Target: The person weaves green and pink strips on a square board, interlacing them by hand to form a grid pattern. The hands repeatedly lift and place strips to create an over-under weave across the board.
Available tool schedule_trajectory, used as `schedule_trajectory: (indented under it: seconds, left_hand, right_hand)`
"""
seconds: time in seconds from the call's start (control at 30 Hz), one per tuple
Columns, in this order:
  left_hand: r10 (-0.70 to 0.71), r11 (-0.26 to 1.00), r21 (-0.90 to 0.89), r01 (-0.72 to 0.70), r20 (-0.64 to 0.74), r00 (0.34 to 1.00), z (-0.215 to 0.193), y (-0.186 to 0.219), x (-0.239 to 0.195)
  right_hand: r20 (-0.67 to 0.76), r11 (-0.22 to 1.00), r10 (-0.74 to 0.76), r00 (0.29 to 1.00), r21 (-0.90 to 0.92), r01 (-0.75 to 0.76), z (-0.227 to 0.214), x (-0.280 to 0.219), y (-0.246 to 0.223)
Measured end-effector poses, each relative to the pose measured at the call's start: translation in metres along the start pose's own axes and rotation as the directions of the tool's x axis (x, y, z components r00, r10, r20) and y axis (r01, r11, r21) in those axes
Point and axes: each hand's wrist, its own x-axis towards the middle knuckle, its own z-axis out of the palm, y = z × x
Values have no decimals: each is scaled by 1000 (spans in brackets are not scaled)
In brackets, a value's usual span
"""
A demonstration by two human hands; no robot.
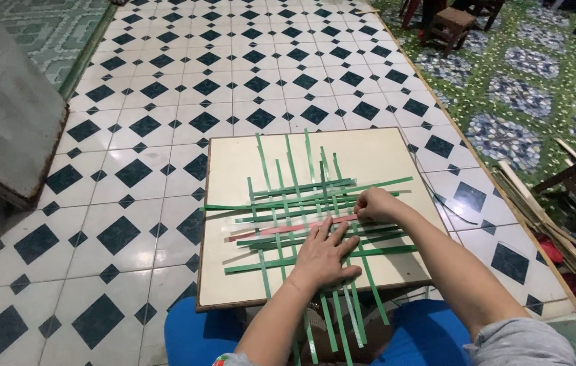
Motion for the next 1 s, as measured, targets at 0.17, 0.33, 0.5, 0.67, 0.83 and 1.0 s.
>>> schedule_trajectory:
  seconds: [0.17,0.33,0.5,0.67,0.83,1.0]
  left_hand:
    - [-10,1000,-20,9,-51,999,2,1,-1]
    - [-2,999,-49,-3,-104,995,7,0,-1]
    - [-6,996,-85,0,-80,997,0,1,-6]
    - [-45,993,-110,43,-11,999,-10,6,-8]
    - [-46,990,-134,46,-3,999,-18,7,-12]
    - [-74,984,-158,76,17,997,-10,3,-3]
  right_hand:
    - [-15,994,-48,999,-102,46,-1,-6,-7]
    - [5,950,-111,994,-294,107,-2,-10,-15]
    - [74,925,-109,991,-357,128,-1,7,-17]
    - [198,988,-83,977,-115,108,-16,9,-27]
    - [241,984,-65,968,177,22,-21,5,-29]
    - [171,989,-119,978,-62,131,-10,9,-28]
